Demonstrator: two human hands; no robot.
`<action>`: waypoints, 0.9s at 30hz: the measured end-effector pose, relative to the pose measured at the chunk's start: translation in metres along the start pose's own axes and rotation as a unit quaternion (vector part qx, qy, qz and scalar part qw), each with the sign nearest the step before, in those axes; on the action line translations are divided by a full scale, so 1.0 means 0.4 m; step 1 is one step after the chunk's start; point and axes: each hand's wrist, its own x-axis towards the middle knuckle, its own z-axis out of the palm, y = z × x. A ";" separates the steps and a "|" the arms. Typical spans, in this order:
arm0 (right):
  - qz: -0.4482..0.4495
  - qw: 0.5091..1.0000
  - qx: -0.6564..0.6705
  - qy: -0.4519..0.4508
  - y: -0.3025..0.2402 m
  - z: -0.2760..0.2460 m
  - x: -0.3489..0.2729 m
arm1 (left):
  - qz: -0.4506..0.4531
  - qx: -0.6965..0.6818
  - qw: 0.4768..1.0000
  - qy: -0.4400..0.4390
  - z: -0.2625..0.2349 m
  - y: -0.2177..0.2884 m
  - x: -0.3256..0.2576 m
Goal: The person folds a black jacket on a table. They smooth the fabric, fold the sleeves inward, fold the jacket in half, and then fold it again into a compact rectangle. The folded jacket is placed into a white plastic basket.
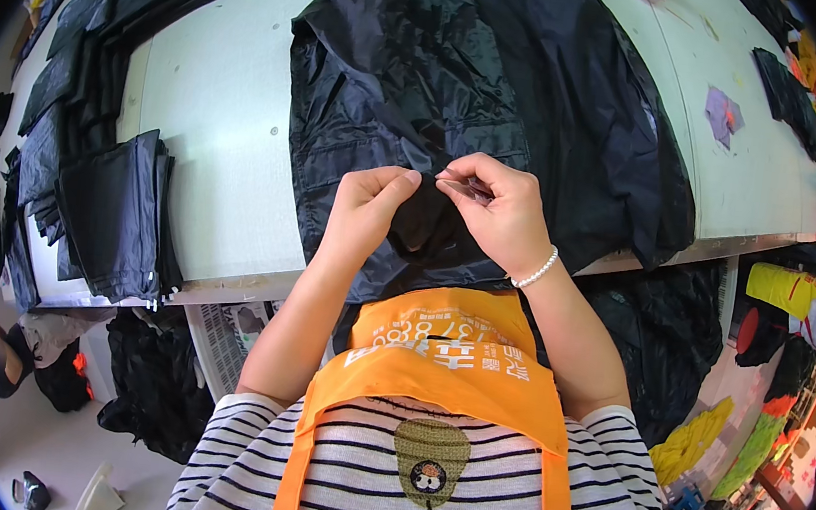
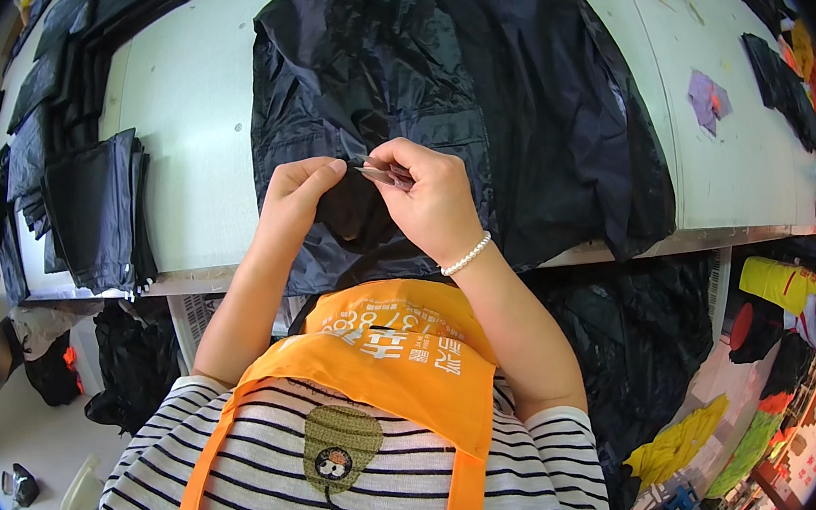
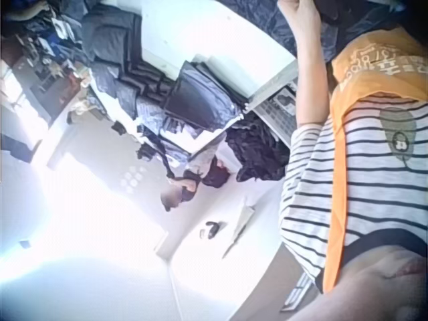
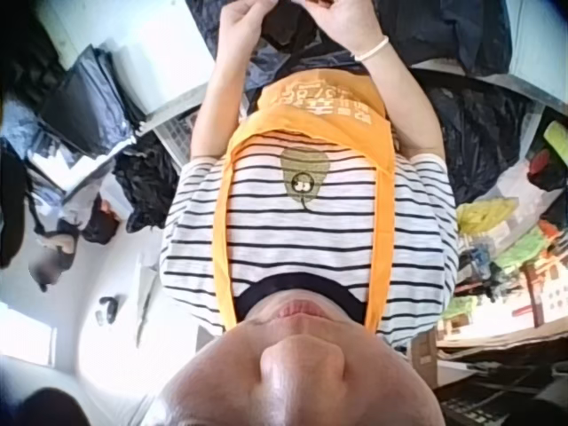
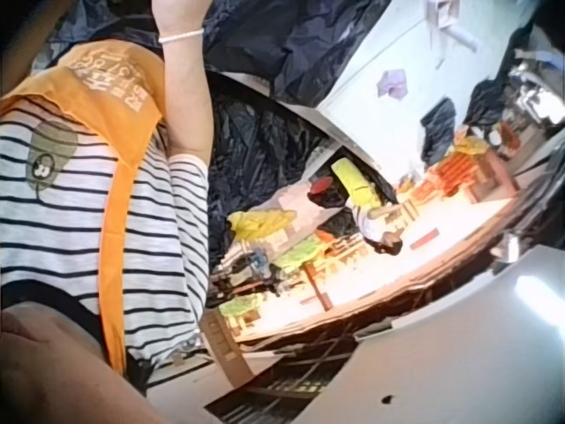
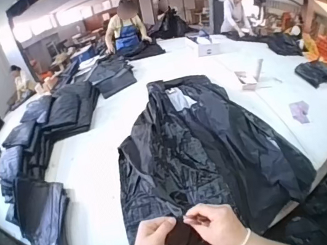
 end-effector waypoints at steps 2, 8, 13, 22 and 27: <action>-0.018 0.999 -0.041 0.005 -0.008 -0.005 0.006 | 0.009 -0.040 0.999 0.035 0.012 -0.002 0.005; -0.045 0.994 -0.096 -0.005 -0.013 -0.010 0.035 | 0.013 0.041 0.999 0.004 0.011 0.028 0.005; -0.053 0.995 -0.086 -0.023 -0.022 0.007 0.059 | 0.120 0.198 0.970 0.080 0.031 0.047 -0.010; -0.014 0.996 -0.083 -0.028 -0.026 -0.025 0.055 | 0.137 0.045 0.986 0.079 -0.015 0.039 0.020; -0.077 0.982 -0.154 -0.080 -0.022 -0.025 0.035 | 0.134 0.025 0.988 0.075 -0.022 0.019 0.027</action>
